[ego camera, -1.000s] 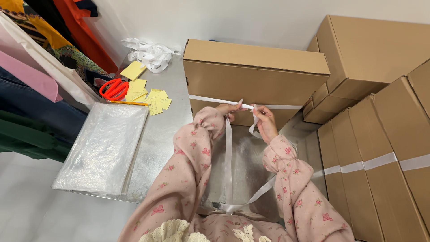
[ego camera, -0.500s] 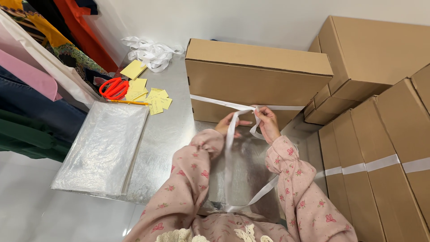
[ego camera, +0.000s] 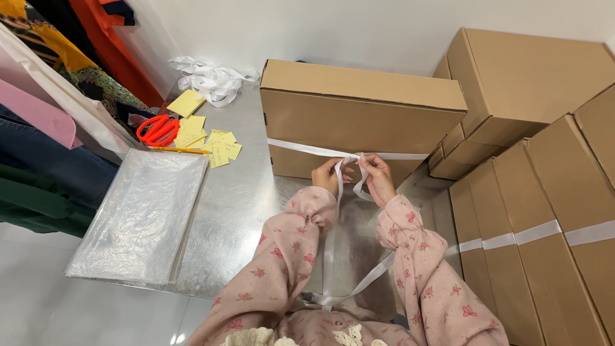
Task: The person wraps a white ribbon around a cardboard box, tying it into a bow. They then pick up a yellow sticky note and a pencil, write on the note, and place it on the box.
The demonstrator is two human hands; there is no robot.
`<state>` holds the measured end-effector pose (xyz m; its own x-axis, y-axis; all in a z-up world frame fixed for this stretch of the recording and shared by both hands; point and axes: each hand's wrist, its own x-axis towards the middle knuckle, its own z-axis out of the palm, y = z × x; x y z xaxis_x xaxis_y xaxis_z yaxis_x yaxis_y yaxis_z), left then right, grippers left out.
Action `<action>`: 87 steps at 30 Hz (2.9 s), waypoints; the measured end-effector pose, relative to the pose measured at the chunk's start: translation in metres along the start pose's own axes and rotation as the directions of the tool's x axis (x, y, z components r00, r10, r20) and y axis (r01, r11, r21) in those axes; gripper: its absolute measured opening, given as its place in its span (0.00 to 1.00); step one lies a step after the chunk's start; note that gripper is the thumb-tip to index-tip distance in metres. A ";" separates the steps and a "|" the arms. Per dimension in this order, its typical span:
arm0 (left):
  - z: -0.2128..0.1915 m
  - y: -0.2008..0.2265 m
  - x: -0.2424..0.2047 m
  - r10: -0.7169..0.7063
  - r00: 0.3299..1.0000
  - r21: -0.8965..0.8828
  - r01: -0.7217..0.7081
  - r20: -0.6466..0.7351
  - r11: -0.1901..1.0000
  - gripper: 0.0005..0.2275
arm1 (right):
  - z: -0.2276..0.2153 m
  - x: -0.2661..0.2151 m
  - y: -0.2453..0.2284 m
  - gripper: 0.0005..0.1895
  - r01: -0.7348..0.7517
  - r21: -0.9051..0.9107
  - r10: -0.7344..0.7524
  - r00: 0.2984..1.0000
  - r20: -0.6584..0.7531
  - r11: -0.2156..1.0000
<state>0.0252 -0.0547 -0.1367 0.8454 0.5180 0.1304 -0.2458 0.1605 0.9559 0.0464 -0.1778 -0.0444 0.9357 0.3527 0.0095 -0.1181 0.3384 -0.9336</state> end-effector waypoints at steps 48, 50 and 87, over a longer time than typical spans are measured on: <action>0.031 0.232 0.114 0.432 0.615 0.636 -0.763 0.659 0.116 0.05 | -0.022 0.036 0.148 0.15 -0.133 -0.115 0.101 0.962 -0.253 0.984; 0.028 0.227 0.138 0.349 0.663 0.638 -0.743 0.663 0.200 0.04 | -0.014 0.025 0.137 0.16 -0.126 -0.144 0.084 0.960 -0.269 0.981; 0.026 0.225 0.134 0.001 0.911 0.314 -0.144 0.413 0.938 0.08 | -0.061 0.010 0.199 0.03 0.030 -0.234 -0.100 0.951 -0.294 0.972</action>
<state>0.0958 0.0293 0.1031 0.9655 0.1249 0.2286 -0.2032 -0.1882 0.9609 0.0523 -0.1603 -0.2518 0.9990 0.0450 -0.0030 -0.0090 0.1352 -0.9908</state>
